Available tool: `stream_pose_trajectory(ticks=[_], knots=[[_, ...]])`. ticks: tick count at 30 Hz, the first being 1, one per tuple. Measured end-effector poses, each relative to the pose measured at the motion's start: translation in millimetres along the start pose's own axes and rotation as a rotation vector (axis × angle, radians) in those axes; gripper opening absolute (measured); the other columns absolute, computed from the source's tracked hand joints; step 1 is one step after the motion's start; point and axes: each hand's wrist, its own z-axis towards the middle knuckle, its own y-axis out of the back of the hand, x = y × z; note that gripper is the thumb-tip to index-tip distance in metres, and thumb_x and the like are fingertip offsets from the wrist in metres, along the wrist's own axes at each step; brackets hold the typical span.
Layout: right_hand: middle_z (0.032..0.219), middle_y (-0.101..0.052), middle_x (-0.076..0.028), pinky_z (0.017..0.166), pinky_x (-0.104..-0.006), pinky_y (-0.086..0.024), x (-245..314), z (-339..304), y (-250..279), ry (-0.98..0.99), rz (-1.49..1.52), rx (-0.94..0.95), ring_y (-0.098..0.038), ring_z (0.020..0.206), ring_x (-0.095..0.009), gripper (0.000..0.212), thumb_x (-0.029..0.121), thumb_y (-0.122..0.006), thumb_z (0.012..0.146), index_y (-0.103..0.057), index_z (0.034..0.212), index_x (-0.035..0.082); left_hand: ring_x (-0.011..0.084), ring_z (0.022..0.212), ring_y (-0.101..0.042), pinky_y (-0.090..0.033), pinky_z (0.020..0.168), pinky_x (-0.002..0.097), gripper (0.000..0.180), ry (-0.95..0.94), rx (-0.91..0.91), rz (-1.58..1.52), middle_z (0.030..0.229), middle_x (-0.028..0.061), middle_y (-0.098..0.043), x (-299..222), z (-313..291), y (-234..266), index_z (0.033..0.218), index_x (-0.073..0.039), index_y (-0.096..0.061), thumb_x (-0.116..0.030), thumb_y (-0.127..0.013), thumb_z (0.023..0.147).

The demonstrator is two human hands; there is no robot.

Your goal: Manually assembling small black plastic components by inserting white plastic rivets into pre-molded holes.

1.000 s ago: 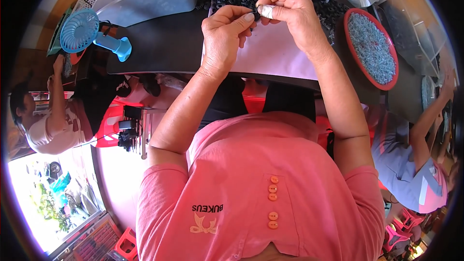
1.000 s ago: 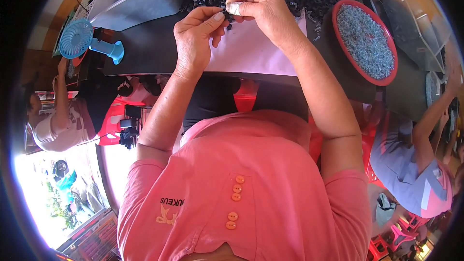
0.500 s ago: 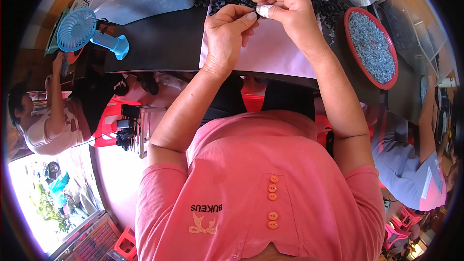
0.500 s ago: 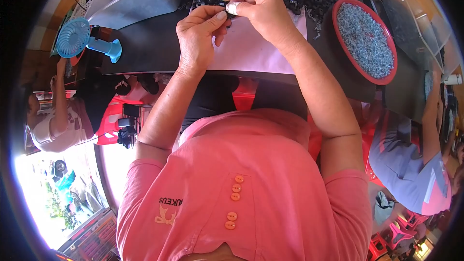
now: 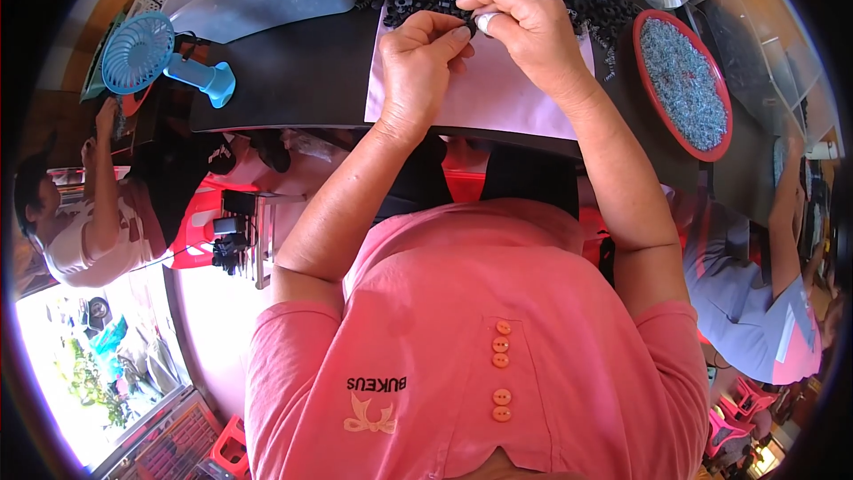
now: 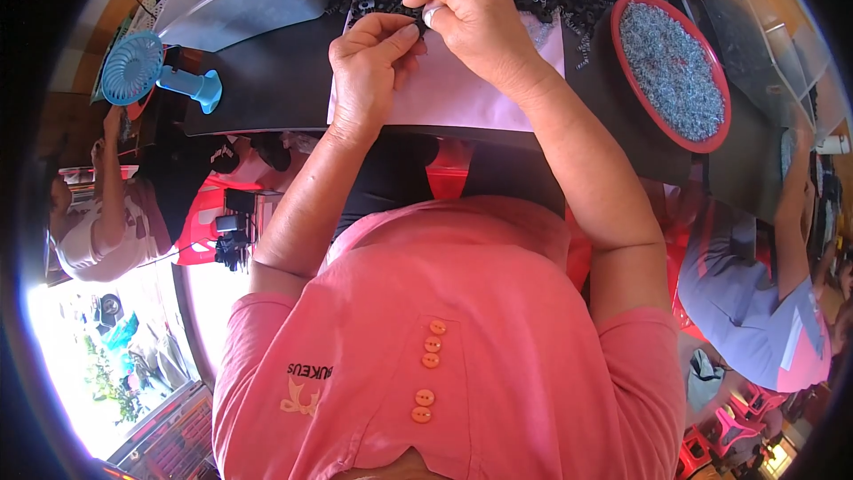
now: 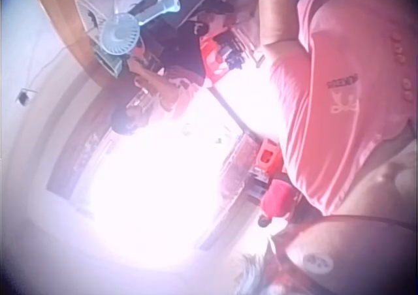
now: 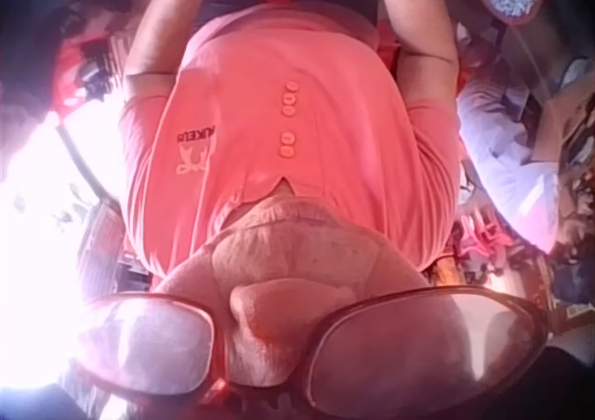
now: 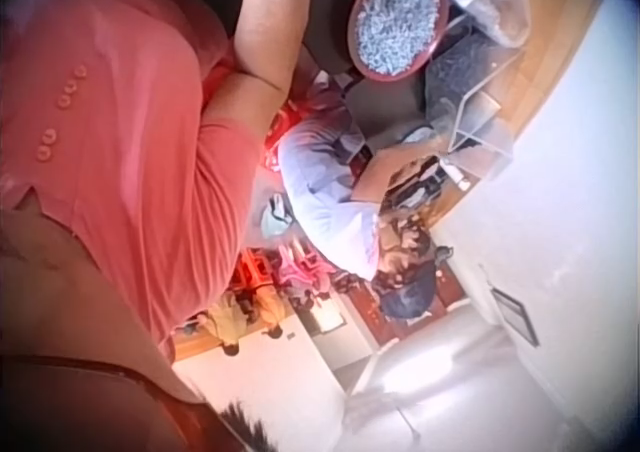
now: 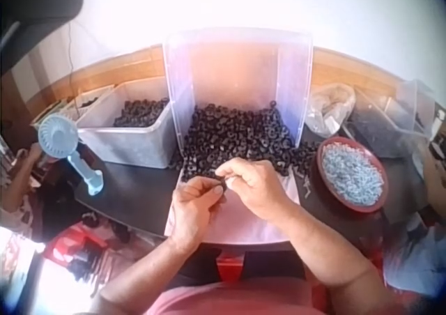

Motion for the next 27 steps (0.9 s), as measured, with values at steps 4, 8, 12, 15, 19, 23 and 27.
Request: stream_pose_trajectory(ticks=[4, 8, 12, 15, 19, 23, 27], knots=[[0.083, -0.071, -0.013, 0.068, -0.0337, -0.054, -1.0, -0.4, -1.1, -0.005, -0.025, 0.009, -0.07, 0.072, -0.026, 0.02, 0.0, -0.058, 0.08, -0.07, 0.095, 0.004, 0.0069, 0.061, -0.055, -0.042, 0.055, 0.0189, 0.012, -0.022, 0.003, 0.028, 0.075, 0.005, -0.067, 3.2, -0.6, 0.2, 0.098, 0.001, -0.067, -0.007, -0.065, 0.089], [0.083, -0.071, -0.014, 0.068, -0.0348, -0.054, -2.5, -0.4, -1.5, 0.009, -0.029, 0.008, -0.07, 0.073, -0.027, 0.021, -0.001, -0.058, 0.079, -0.07, 0.095, 0.004, 0.0075, 0.061, -0.056, -0.044, 0.056, 0.0201, 0.012, -0.05, 0.013, 0.045, 0.074, 0.006, -0.067, 4.6, -1.0, -0.3, 0.097, 0.003, -0.067, -0.005, -0.065, 0.088], [0.084, -0.071, -0.014, 0.071, -0.0343, -0.055, -4.3, -0.6, -1.6, 0.01, -0.039, 0.02, -0.07, 0.075, -0.027, 0.023, -0.003, -0.056, 0.077, -0.07, 0.095, 0.003, 0.0083, 0.061, -0.056, -0.045, 0.057, 0.0209, 0.012, -0.061, 0.01, 0.08, 0.074, 0.0068, -0.067, 4.3, -1.5, -0.7, 0.096, 0.004, -0.067, -0.004, -0.065, 0.088], [0.091, -0.073, -0.007, 0.072, -0.0255, -0.055, -7.3, -1.8, 0.4, 0.018, -0.043, 0.073, -0.069, 0.084, -0.015, 0.031, -0.007, -0.051, 0.081, -0.069, 0.104, 0.003, 0.0083, 0.061, -0.056, -0.045, 0.056, 0.0208, 0.011, -0.059, 0.006, 0.085, 0.074, 0.0066, -0.067, 4.3, -1.5, -0.4, 0.096, 0.004, -0.067, -0.003, -0.064, 0.088], [0.094, -0.072, -0.007, 0.072, -0.0257, -0.055, -6.9, -1.2, 0.5, 0.001, -0.03, 0.076, -0.069, 0.086, -0.015, 0.032, -0.009, -0.051, 0.08, -0.069, 0.104, 0.002, 0.0084, 0.061, -0.056, -0.045, 0.056, 0.0207, 0.011, -0.039, -0.012, 0.062, 0.073, 0.0065, -0.066, 1.6, -2.5, -1.1, 0.096, 0.004, -0.067, -0.003, -0.064, 0.088], [0.094, -0.072, -0.007, 0.071, -0.0251, -0.055, -6.2, -0.7, 1.6, -0.042, -0.04, 0.104, -0.069, 0.087, -0.015, 0.03, -0.009, -0.052, 0.08, -0.068, 0.103, 0.001, 0.0082, 0.06, -0.056, -0.044, 0.055, 0.0205, 0.01, -0.052, -0.011, 0.065, 0.073, 0.006, -0.066, 5.5, -1.9, -0.2, 0.095, 0.004, -0.067, -0.004, -0.064, 0.088], [0.09, -0.071, -0.006, 0.068, -0.024, -0.055, -0.2, -0.6, 3.0, -0.197, 0.041, 0.126, -0.067, 0.082, -0.013, 0.029, -0.008, -0.052, 0.081, -0.068, 0.103, 0.001, 0.0074, 0.06, -0.056, -0.044, 0.054, 0.0201, 0.01, -0.107, -0.005, 0.129, 0.072, 0.0049, -0.065, 7.1, -4.1, 0.8, 0.094, 0.004, -0.067, -0.004, -0.064, 0.088]])
